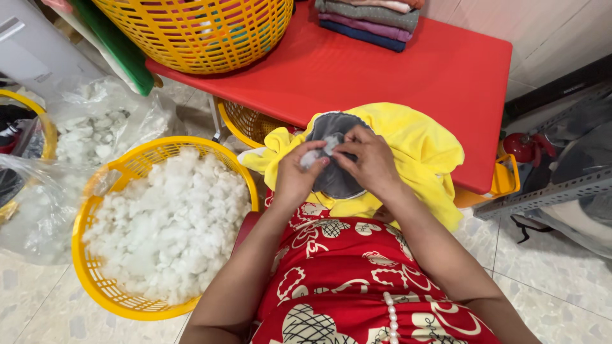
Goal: The person repeatedly takes small pieces of white cotton-like material from a yellow basket and inserts them into a gray fabric item held in their lap. The hands pack the material into the opening of the fabric item throughout the clip.
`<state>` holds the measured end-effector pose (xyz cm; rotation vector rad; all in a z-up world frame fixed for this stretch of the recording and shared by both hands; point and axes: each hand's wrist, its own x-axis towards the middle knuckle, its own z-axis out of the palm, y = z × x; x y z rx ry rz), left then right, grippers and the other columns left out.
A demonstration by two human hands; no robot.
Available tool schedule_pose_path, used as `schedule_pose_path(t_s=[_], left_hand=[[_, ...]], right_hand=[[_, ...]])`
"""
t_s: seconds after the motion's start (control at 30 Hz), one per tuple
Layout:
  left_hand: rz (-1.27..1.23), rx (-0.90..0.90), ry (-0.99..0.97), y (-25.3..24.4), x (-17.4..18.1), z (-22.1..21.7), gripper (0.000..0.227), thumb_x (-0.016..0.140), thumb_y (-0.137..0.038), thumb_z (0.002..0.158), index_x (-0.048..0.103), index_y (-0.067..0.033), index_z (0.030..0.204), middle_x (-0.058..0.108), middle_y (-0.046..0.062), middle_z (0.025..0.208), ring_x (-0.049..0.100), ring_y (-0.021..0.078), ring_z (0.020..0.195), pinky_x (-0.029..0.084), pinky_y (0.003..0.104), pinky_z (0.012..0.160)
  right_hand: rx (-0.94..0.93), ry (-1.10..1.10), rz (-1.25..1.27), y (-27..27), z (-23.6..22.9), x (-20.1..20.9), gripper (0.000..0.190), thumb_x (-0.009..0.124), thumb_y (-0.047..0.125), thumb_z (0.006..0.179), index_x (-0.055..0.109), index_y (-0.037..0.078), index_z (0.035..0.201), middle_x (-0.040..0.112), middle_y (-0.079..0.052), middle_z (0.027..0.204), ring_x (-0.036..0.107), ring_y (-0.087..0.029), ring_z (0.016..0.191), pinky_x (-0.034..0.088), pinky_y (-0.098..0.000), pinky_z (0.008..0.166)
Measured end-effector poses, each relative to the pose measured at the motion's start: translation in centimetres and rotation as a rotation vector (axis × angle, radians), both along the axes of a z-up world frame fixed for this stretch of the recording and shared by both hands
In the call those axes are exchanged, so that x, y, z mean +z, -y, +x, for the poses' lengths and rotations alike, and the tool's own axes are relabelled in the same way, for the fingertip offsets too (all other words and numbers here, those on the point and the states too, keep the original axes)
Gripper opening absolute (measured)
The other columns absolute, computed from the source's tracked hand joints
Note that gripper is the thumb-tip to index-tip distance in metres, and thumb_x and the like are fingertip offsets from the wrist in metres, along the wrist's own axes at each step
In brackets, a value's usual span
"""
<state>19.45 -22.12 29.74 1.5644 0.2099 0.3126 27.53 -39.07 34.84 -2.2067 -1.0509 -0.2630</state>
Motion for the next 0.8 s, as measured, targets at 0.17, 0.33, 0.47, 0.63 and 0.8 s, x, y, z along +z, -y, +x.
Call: schedule_pose_path(t_s=[0.17, 0.33, 0.47, 0.63, 0.8], left_hand=[[0.164, 0.041, 0.008, 0.7, 0.8, -0.4, 0.039, 0.078, -0.006, 0.086, 0.069, -0.0123, 0.123, 0.076, 0.006, 0.098, 0.069, 0.0108, 0.083, 0.056, 0.027, 0.073], [0.237, 0.103, -0.053, 0.7, 1.0, -0.7, 0.038, 0.078, -0.007, 0.086, 0.068, -0.011, 0.122, 0.075, 0.006, 0.098, 0.07, 0.0111, 0.082, 0.055, 0.027, 0.073], [-0.064, 0.157, 0.22, 0.3, 2.3, -0.3, 0.029, 0.073, -0.011, 0.097, 0.065, -0.006, 0.124, 0.07, 0.001, 0.095, 0.066, 0.0065, 0.086, 0.054, 0.023, 0.075], [-0.143, -0.126, 0.234, -0.4, 1.5, 0.6, 0.019, 0.069, -0.016, 0.099, 0.068, -0.004, 0.114, 0.066, -0.005, 0.092, 0.059, 0.0011, 0.081, 0.048, 0.019, 0.07], [-0.139, -0.011, 0.084, -1.7, -1.4, 1.2, 0.015, 0.074, -0.019, 0.099, 0.07, -0.0043, 0.097, 0.06, -0.005, 0.073, 0.05, 0.0014, 0.062, 0.039, 0.019, 0.054]], right_hand=[[0.026, -0.18, 0.296, 1.1, 0.8, -0.7, 0.013, 0.081, 0.009, 0.088, 0.079, 0.005, 0.099, 0.065, -0.004, 0.096, 0.064, -0.015, 0.088, 0.052, -0.0282, 0.077], [0.088, -0.328, 0.595, 2.4, 1.2, 1.0, 0.009, 0.075, 0.005, 0.096, 0.077, 0.001, 0.103, 0.063, -0.003, 0.102, 0.063, -0.011, 0.095, 0.053, -0.0244, 0.084], [0.021, -0.208, 0.548, 2.2, 0.4, 2.4, 0.01, 0.076, 0.004, 0.095, 0.078, 0.003, 0.105, 0.067, -0.003, 0.096, 0.065, -0.012, 0.09, 0.053, -0.0244, 0.081], [0.138, -0.223, 0.43, -1.2, -1.0, 0.8, 0.018, 0.074, 0.002, 0.093, 0.079, 0.005, 0.11, 0.065, -0.003, 0.093, 0.063, -0.012, 0.086, 0.052, -0.0262, 0.079], [0.166, -0.252, 0.3, -1.0, -0.4, 0.7, 0.026, 0.075, 0.007, 0.089, 0.078, 0.009, 0.115, 0.059, -0.006, 0.105, 0.061, -0.015, 0.094, 0.051, -0.0276, 0.082]])
